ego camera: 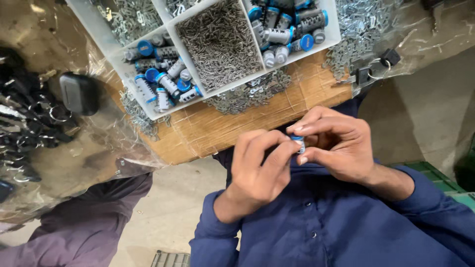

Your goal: The person assembles small lock cylinders by inserting metal pins into a blue and white housing. They repeatedly pick up pins from a tray and insert them into the cylinder, then place the assembled unit into a container.

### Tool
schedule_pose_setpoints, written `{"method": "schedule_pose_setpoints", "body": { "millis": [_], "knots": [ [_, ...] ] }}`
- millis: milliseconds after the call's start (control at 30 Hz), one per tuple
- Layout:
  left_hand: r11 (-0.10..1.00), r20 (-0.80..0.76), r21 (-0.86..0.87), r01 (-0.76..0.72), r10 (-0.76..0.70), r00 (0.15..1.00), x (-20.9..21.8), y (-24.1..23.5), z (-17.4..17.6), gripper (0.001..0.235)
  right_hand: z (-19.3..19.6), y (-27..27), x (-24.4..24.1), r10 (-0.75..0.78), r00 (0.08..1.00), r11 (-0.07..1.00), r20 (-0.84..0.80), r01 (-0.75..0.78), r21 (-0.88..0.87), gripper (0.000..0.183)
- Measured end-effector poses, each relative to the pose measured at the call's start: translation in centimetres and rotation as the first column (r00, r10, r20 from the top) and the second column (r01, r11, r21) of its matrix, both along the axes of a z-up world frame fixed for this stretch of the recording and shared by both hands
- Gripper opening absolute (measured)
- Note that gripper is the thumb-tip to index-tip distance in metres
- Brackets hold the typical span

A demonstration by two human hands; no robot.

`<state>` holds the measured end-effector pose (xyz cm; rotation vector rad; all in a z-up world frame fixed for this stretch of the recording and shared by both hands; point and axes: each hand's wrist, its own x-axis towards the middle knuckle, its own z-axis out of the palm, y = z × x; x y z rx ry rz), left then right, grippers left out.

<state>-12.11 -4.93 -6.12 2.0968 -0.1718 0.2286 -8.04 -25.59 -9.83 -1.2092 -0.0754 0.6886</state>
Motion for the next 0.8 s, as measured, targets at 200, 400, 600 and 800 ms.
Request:
{"method": "schedule_pose_setpoints", "body": {
  "millis": [200,400,600,800],
  "knots": [
    [0.778,-0.369,-0.606,-0.164,-0.093,0.925,-3.3,2.6,0.6,0.028,-0.5,2.1,0.5,0.280,0.944,0.954,0.177,-0.294,0.060,0.032],
    [0.513,-0.485,-0.771,-0.378,-0.088,0.870,-4.2,0.9,-0.9,0.018,-0.9,2.0,0.9,0.282,0.945,0.953,0.164,-0.295,0.062,0.030],
    [0.987,-0.113,-0.163,-0.010,-0.009,0.994,-2.2,3.2,0.9,0.027,-0.6,2.0,-0.2,0.214,0.968,0.972,-0.128,-0.198,0.125,0.030],
    [0.899,-0.309,-0.435,-0.041,-0.106,0.945,-2.4,3.8,0.8,0.027,-0.9,1.6,0.8,0.398,0.917,0.902,-0.032,-0.384,0.198,0.032]
  ]
}}
